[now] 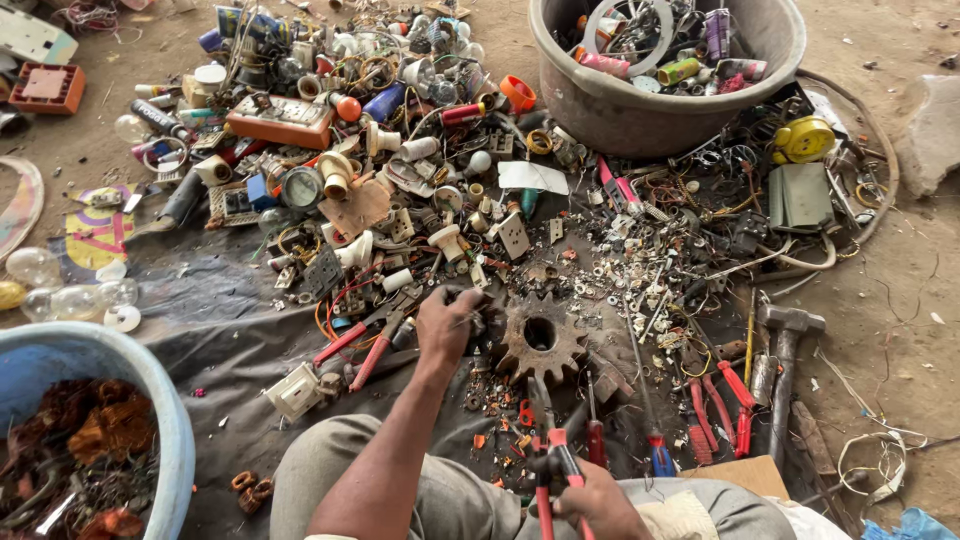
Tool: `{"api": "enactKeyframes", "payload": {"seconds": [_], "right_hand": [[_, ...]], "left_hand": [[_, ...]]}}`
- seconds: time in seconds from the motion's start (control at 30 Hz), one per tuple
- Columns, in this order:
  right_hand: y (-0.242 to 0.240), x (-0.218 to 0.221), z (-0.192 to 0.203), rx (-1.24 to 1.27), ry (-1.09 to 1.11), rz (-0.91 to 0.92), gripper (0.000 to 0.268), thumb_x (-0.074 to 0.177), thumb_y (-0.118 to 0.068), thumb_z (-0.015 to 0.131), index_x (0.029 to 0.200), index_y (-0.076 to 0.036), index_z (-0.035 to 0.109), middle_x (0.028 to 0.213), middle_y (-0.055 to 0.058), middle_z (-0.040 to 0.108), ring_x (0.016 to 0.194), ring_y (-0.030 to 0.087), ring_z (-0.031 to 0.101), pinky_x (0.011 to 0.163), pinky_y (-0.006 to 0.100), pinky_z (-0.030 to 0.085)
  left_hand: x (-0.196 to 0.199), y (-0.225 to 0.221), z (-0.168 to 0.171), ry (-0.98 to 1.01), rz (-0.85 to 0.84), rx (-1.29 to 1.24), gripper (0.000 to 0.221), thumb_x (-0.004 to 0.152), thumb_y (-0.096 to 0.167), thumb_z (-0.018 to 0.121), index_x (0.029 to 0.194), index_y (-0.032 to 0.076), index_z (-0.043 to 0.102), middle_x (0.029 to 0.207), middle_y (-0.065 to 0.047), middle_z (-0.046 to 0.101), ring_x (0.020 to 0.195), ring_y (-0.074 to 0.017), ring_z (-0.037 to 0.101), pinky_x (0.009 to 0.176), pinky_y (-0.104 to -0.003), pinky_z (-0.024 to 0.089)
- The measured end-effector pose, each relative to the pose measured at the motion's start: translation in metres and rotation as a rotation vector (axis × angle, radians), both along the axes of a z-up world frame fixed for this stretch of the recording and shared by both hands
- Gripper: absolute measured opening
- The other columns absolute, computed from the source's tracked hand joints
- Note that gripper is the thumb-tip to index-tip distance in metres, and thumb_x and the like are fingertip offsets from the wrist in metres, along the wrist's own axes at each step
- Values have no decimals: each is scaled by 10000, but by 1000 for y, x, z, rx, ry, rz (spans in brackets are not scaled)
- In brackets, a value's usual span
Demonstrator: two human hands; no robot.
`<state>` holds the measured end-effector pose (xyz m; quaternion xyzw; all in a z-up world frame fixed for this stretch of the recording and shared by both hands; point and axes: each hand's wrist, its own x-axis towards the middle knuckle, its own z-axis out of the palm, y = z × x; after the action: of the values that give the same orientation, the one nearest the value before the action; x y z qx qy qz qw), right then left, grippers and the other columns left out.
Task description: The person uses pliers to remove copper wire and small electrical components from a large industrial gear while sitting in a recycling yard.
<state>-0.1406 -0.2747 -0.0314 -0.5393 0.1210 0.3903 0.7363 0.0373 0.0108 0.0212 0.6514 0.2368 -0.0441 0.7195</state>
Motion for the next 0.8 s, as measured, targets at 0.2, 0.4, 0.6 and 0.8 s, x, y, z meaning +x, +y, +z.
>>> {"api": "enactKeyframes", "payload": {"seconds": [0.2, 0.4, 0.6, 0.8], "right_hand": [[29, -6, 41, -657, -463, 37, 512, 793, -15, 624, 1301, -72, 636, 996, 159, 635, 789, 242, 652, 713, 330, 556], [43, 8, 62, -909, -1110, 10, 657, 760, 16, 666, 1395, -65, 519, 1425, 213, 478, 1221, 393, 597, 978, 412, 560], [42, 7, 60, -943, -1266, -54, 695, 765, 23, 659, 1438, -64, 508, 1454, 237, 457, 1319, 449, 520, 1074, 463, 494], [39, 3, 62, -995, -1195, -76, 697, 772, 13, 672, 1446, -54, 508, 1446, 230, 455, 1303, 424, 527, 1040, 435, 527]], "left_hand": [[-17, -1, 11, -167, -99, 463, 375, 846, 358, 699, 1014, 24, 694, 861, -131, 726, 765, -232, 679, 706, -425, 567], [-40, -6, 14, -623, -101, 591, 405, 833, 329, 754, 1073, 10, 683, 946, -135, 727, 845, -249, 715, 757, -400, 572], [-50, -7, 12, -789, -98, 544, 414, 865, 332, 728, 1103, 1, 656, 938, -130, 692, 830, -228, 704, 740, -362, 588], [-62, -1, 10, -956, -106, 552, 423, 905, 374, 707, 1103, 5, 648, 943, -122, 669, 838, -216, 684, 729, -375, 578]]}}
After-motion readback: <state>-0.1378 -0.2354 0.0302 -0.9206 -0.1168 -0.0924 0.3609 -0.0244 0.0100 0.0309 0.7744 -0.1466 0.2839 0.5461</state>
